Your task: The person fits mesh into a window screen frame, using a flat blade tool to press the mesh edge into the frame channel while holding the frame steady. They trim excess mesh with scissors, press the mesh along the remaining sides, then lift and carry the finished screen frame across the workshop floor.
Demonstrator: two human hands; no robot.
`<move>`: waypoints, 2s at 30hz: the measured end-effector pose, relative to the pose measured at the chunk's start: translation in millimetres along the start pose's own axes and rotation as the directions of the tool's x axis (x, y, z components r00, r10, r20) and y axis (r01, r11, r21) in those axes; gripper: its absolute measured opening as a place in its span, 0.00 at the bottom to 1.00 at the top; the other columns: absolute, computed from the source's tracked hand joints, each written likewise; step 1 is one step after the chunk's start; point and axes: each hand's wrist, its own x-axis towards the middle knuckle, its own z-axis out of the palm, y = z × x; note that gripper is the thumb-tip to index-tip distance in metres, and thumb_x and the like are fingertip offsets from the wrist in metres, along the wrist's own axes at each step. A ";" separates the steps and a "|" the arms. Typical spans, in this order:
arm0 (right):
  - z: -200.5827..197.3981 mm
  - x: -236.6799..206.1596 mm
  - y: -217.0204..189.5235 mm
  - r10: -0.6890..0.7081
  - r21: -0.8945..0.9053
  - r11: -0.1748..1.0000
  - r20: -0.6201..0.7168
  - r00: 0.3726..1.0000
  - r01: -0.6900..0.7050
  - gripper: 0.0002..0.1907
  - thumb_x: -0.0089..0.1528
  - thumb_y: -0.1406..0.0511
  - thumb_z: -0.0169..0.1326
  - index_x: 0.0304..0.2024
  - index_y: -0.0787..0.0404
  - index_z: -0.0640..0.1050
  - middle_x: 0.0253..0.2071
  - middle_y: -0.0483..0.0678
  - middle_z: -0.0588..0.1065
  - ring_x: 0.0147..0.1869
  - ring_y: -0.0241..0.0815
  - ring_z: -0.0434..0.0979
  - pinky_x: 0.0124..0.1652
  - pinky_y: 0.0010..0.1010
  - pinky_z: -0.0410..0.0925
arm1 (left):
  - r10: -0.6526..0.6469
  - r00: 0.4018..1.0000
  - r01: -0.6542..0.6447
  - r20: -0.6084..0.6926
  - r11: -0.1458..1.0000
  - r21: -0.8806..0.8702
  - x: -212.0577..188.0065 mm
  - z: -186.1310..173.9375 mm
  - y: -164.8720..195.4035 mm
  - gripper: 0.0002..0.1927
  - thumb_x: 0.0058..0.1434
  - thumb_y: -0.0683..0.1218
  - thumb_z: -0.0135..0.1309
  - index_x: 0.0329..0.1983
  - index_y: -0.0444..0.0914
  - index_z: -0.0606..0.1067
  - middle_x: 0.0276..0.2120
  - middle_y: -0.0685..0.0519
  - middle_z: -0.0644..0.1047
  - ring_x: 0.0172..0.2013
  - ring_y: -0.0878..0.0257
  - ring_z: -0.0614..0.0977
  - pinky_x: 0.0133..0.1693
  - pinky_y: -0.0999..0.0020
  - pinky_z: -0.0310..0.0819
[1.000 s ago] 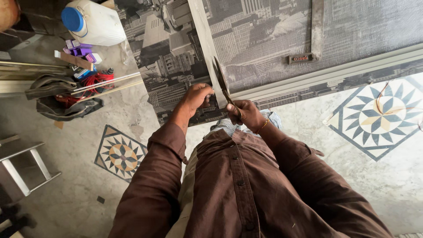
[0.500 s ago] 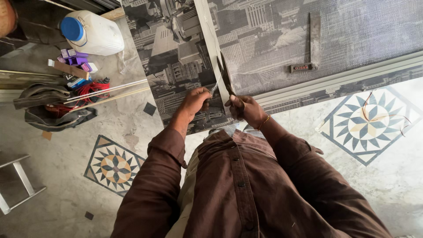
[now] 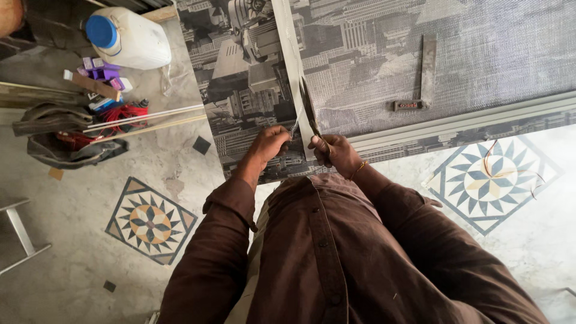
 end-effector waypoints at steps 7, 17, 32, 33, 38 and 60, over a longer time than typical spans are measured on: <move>-16.1 7.3 2.6 -0.017 0.065 0.998 0.060 0.998 0.013 0.24 0.65 0.50 0.57 0.37 0.68 0.81 0.19 0.43 0.71 0.21 0.32 0.65 0.22 0.27 0.60 | -0.013 0.999 0.013 -0.039 1.000 -0.003 -3.7 1.8 -0.2 0.08 0.64 0.46 0.52 0.30 0.39 0.76 0.26 0.58 0.76 0.29 0.69 0.78 0.32 0.70 0.71; -20.7 18.1 -11.5 0.011 0.172 0.984 0.149 0.989 -0.037 0.28 0.66 0.48 0.52 0.43 0.69 0.79 0.25 0.44 0.73 0.27 0.34 0.73 0.29 0.26 0.68 | 0.022 0.984 -0.023 -0.177 1.000 -0.008 -14.3 6.1 -2.8 0.07 0.63 0.45 0.54 0.31 0.38 0.78 0.26 0.57 0.77 0.29 0.68 0.77 0.32 0.70 0.70; -17.3 38.9 -10.7 -0.065 0.228 0.973 0.141 0.988 0.031 0.29 0.65 0.48 0.56 0.42 0.71 0.78 0.23 0.45 0.71 0.24 0.34 0.70 0.24 0.25 0.62 | 0.040 0.978 -0.033 -0.205 0.999 0.037 -9.0 5.2 -4.2 0.07 0.60 0.46 0.54 0.28 0.39 0.77 0.23 0.60 0.73 0.25 0.71 0.71 0.28 0.71 0.64; -18.4 38.7 -11.1 -0.062 0.203 0.979 0.134 0.989 0.034 0.29 0.65 0.48 0.55 0.42 0.71 0.79 0.23 0.45 0.71 0.24 0.34 0.70 0.24 0.25 0.62 | 0.044 0.977 -0.037 -0.207 0.999 0.039 -8.4 3.3 -4.2 0.07 0.60 0.46 0.54 0.28 0.40 0.77 0.23 0.61 0.74 0.25 0.71 0.72 0.28 0.72 0.65; -22.6 41.1 -13.4 -0.037 0.274 0.962 0.172 0.984 -0.011 0.28 0.67 0.49 0.53 0.42 0.71 0.78 0.23 0.44 0.70 0.25 0.34 0.69 0.26 0.26 0.64 | 0.111 0.969 -0.099 -0.222 0.993 0.067 -6.2 -6.6 -9.6 0.08 0.60 0.46 0.54 0.28 0.37 0.76 0.22 0.61 0.70 0.25 0.71 0.67 0.28 0.70 0.60; -22.6 40.5 -24.2 0.033 0.273 0.956 0.262 0.964 -0.106 0.25 0.68 0.47 0.51 0.41 0.64 0.76 0.28 0.44 0.72 0.31 0.36 0.71 0.32 0.29 0.68 | 0.299 0.865 -0.167 -0.403 0.929 0.330 98.6 28.0 100.2 0.25 0.54 0.57 0.70 0.45 0.34 0.79 0.36 0.51 0.85 0.36 0.65 0.87 0.39 0.72 0.83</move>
